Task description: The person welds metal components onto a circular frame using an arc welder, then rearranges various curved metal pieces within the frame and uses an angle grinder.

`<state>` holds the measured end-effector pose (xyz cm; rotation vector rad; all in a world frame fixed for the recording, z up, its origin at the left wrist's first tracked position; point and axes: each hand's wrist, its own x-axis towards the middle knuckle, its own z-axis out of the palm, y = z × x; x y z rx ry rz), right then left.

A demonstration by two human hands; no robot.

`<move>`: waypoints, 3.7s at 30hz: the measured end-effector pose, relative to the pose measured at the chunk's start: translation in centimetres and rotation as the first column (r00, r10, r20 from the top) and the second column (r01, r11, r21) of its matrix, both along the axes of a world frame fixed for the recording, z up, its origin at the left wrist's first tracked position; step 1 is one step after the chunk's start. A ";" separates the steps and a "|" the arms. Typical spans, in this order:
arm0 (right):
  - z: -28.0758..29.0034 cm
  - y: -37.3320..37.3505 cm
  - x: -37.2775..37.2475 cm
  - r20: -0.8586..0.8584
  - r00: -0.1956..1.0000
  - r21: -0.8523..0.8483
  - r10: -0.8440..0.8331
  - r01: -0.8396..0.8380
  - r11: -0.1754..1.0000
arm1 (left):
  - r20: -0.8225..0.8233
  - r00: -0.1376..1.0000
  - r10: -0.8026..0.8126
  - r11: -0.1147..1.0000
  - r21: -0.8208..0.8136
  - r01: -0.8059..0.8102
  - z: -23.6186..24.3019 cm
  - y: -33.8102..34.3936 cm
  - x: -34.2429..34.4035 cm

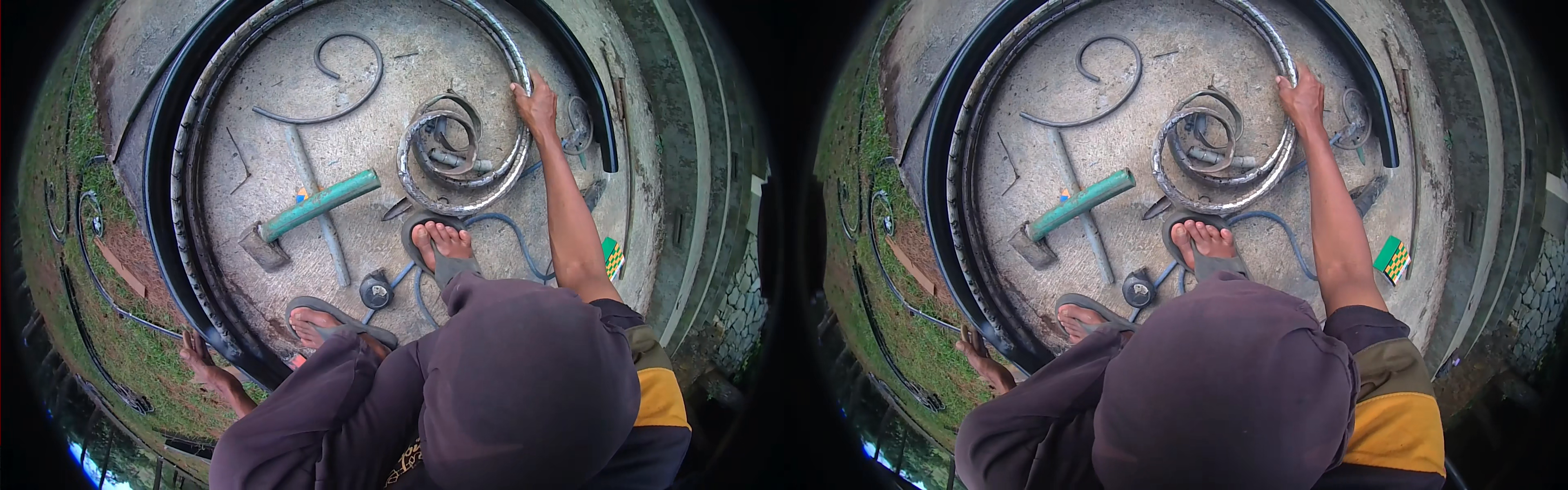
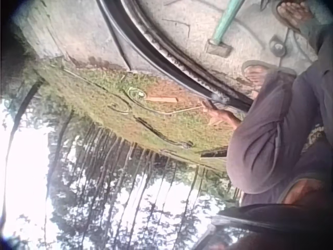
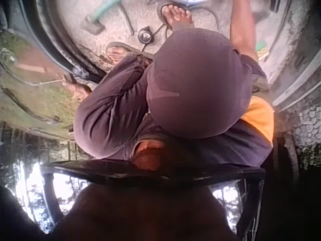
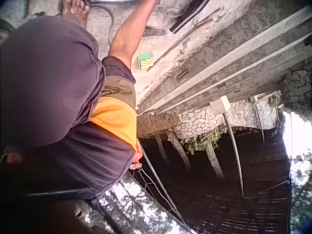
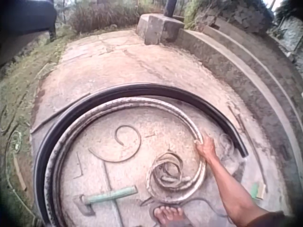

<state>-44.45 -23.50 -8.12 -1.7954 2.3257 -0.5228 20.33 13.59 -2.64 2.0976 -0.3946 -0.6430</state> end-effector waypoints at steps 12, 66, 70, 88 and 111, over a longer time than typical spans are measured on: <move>-0.4 2.2 -0.5 -0.083 0.995 0.049 -0.052 0.057 0.997 | 0.097 0.983 -0.156 0.879 0.467 0.094 1.5 8.6 -6.9; -3.5 1.3 -6.2 0.001 0.980 -0.038 0.198 -0.198 0.980 | 0.242 0.966 -0.097 0.848 0.527 -0.046 1.9 9.6 -11.3; -2.7 1.2 -5.1 0.032 0.987 0.021 0.155 -0.155 0.988 | 0.255 0.960 -0.117 0.840 0.542 -0.041 1.5 10.5 -11.3; -1.4 2.0 -4.7 -0.162 0.985 0.027 0.054 -0.050 0.998 | 0.172 0.980 -0.099 0.835 0.550 -0.012 1.5 10.7 -11.7; -2.0 2.8 -0.6 0.130 0.987 -0.102 -0.090 0.103 0.989 | 0.179 0.951 -0.252 0.800 0.592 0.100 0.0 5.9 -11.0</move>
